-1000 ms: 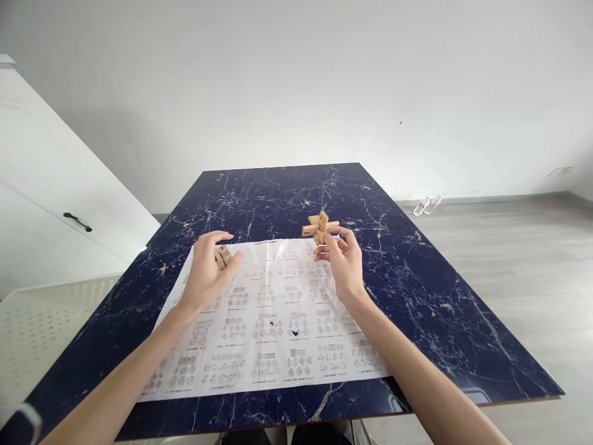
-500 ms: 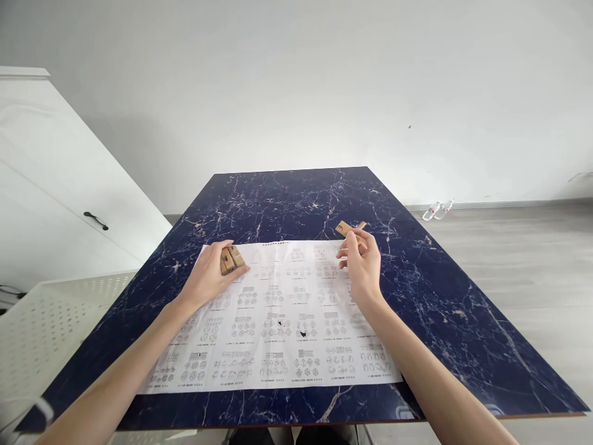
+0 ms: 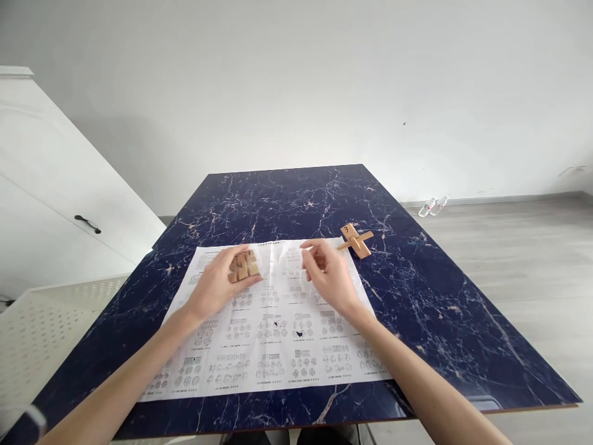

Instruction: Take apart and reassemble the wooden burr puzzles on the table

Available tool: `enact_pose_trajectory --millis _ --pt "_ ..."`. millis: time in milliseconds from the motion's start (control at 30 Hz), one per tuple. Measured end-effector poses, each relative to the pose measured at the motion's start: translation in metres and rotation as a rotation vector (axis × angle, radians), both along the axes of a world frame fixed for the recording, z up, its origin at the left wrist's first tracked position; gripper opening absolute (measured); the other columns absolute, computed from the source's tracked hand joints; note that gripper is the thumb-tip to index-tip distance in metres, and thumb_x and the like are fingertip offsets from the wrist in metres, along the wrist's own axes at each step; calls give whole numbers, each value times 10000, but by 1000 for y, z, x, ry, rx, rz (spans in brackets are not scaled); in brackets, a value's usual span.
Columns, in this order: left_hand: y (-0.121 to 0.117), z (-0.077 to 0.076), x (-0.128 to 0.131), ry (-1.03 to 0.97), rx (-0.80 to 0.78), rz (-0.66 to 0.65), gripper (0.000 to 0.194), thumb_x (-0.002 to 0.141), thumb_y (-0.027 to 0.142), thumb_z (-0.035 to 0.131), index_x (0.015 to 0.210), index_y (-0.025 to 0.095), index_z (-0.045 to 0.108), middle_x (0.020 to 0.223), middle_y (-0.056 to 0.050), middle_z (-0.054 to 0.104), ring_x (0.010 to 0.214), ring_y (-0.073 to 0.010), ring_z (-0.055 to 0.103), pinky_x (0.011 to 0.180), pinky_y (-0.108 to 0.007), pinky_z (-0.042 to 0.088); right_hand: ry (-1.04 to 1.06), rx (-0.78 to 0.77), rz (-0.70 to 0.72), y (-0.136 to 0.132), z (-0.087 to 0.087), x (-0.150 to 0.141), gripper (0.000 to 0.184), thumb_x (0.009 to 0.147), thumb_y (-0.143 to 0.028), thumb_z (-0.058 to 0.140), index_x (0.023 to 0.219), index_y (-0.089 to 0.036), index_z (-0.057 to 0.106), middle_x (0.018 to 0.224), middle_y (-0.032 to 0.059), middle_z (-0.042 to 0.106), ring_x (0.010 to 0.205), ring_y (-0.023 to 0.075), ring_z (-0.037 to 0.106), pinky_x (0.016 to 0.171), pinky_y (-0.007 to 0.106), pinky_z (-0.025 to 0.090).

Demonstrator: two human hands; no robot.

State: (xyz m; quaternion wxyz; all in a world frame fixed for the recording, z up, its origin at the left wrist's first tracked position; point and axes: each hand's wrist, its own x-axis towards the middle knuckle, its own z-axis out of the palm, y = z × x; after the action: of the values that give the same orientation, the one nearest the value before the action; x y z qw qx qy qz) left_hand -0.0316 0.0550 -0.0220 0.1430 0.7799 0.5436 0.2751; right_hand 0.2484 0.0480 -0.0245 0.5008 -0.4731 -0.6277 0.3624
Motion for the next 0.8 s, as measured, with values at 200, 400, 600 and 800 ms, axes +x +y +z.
enact_pose_trajectory --millis 200,400,600,800 --pt "-12 -3 62 -14 -72 -288 737 938 682 753 1510 283 516 1398 -129 678 1305 -365 661 1085 -561 577 -137 7 53 -3 -4 -8 211 1039 -399 572 1063 -215 674 800 33 714 647 176 616 575 310 456" --pt "-7 -1 47 -3 -179 -298 1019 797 778 828 1583 270 426 1591 -186 516 1466 -432 519 1194 -648 475 -199 11 95 -1 0 -3 127 1012 -357 622 1023 -239 669 1002 75 751 811 214 665 630 328 502" --pt "5 2 21 39 -233 -322 911 764 772 855 1481 291 566 1509 -151 541 1450 -423 493 1213 -660 447 -347 68 287 3 -5 8 538 903 -470 826 1374 -306 625 1363 114 641 1256 328 631 1063 531 552" --pt "9 8 18 7 -259 -370 714 802 693 867 1346 276 666 1447 -129 603 1390 -402 545 1163 -636 495 -463 44 382 6 -13 11 617 824 -497 906 1360 -308 667 1402 134 609 1334 383 580 1086 595 554"
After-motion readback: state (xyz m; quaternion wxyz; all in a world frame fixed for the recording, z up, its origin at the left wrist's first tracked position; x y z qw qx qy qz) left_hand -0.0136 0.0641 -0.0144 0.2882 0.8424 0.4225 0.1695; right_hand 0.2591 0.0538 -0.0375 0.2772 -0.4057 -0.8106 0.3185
